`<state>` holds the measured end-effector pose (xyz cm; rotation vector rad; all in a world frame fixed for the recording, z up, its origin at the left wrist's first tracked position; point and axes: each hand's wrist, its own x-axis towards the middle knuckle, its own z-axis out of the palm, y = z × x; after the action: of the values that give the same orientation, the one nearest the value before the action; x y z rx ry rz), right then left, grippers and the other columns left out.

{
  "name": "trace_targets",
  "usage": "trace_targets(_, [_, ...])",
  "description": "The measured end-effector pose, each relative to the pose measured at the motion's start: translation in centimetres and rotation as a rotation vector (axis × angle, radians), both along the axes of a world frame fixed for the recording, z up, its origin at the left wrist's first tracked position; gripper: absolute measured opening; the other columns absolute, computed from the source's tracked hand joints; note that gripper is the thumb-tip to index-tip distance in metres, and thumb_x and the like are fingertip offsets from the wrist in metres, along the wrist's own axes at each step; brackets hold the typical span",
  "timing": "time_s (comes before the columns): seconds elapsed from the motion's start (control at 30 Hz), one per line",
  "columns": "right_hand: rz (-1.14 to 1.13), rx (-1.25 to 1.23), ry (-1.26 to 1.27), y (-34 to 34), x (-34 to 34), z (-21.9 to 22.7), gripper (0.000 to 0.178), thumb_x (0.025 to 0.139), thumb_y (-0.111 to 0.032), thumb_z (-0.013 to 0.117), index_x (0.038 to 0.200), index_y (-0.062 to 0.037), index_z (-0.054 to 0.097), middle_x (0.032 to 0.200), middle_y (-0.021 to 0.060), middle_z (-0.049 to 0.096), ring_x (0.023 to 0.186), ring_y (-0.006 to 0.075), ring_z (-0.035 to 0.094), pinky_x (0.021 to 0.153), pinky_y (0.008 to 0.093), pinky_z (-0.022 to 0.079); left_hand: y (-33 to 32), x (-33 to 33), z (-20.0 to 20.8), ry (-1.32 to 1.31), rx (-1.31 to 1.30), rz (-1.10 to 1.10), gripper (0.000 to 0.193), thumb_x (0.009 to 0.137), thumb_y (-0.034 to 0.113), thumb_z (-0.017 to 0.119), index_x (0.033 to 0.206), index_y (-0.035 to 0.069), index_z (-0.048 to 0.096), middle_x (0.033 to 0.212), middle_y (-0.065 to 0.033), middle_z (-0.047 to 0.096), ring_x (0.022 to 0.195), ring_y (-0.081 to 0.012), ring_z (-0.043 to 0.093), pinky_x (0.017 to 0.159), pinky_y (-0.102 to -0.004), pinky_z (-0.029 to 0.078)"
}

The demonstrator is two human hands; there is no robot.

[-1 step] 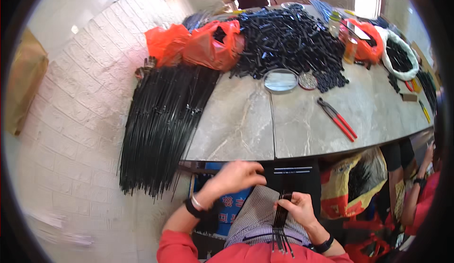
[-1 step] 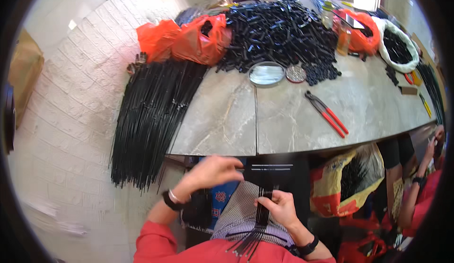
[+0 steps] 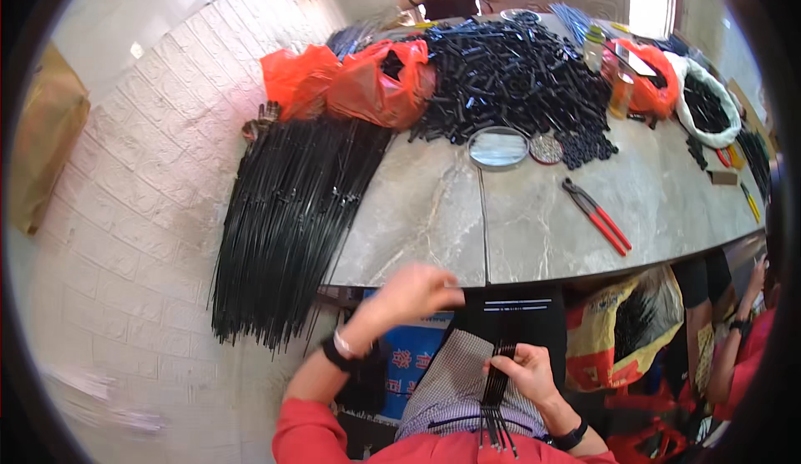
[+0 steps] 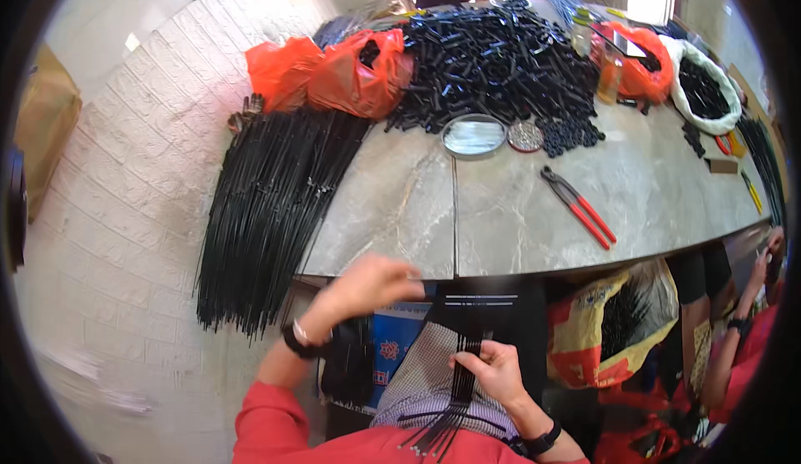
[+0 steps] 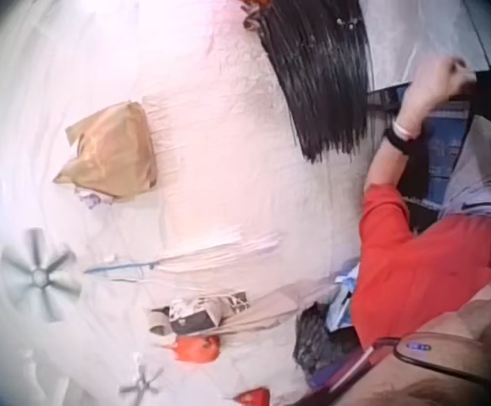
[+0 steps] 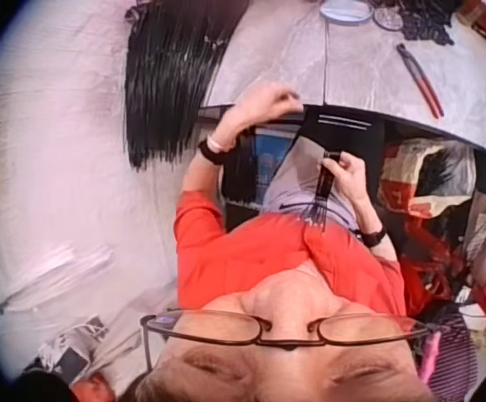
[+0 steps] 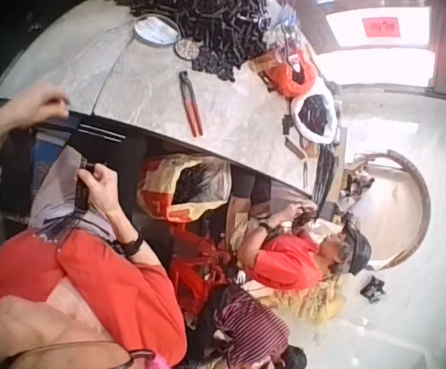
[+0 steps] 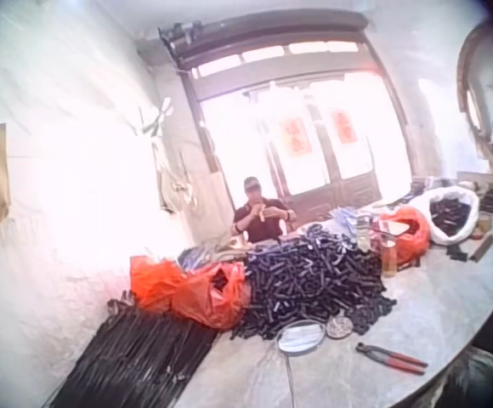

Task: Assembling small components onto black umbrella ribs using pliers and hands at a factory workbench.

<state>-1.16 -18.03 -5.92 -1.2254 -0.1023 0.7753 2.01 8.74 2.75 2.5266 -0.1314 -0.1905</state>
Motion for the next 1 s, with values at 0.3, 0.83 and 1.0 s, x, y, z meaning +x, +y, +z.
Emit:
trace_targets(0.3, [0.015, -0.012, 0.024, 0.6, 0.4, -0.3, 0.010, 0.086, 0.003, 0.061, 0.090, 0.0104, 0.066, 0.083, 0.0118, 0.070, 0.075, 0.0141, 0.066, 0.069, 0.0253, 0.054, 13.8, 21.0, -3.3, -0.308, 0.339, 0.605, 0.031, 0.080, 0.023, 0.067, 0.105, 0.006, 0.066, 0.105, -0.0195, 0.066, 0.099, -0.0364, 0.063, 0.082, -0.0451, 0.050])
trace_targets(0.83, [-0.020, -0.059, 0.079, 0.4, 2.1, -0.5, 0.012, 0.086, 0.000, 0.062, 0.092, 0.0094, 0.067, 0.082, 0.0112, 0.070, 0.075, 0.0134, 0.066, 0.069, 0.0250, 0.054, 11.9, 25.6, -7.7, -0.400, 0.237, 0.562, 0.029, 0.076, 0.022, 0.072, 0.099, 0.005, 0.068, 0.104, -0.0179, 0.061, 0.097, -0.0363, 0.060, 0.081, -0.0449, 0.049])
trace_targets(1.0, [-0.037, 0.019, 0.065, 0.4, 2.0, -0.9, 0.011, 0.087, 0.000, 0.063, 0.093, 0.0082, 0.068, 0.083, 0.0103, 0.070, 0.075, 0.0136, 0.066, 0.070, 0.0257, 0.054, 12.1, 26.4, -7.7, -0.383, 0.263, 0.509, 0.036, 0.078, 0.019, 0.071, 0.108, 0.005, 0.057, 0.105, -0.0200, 0.059, 0.096, -0.0406, 0.060, 0.079, -0.0480, 0.048])
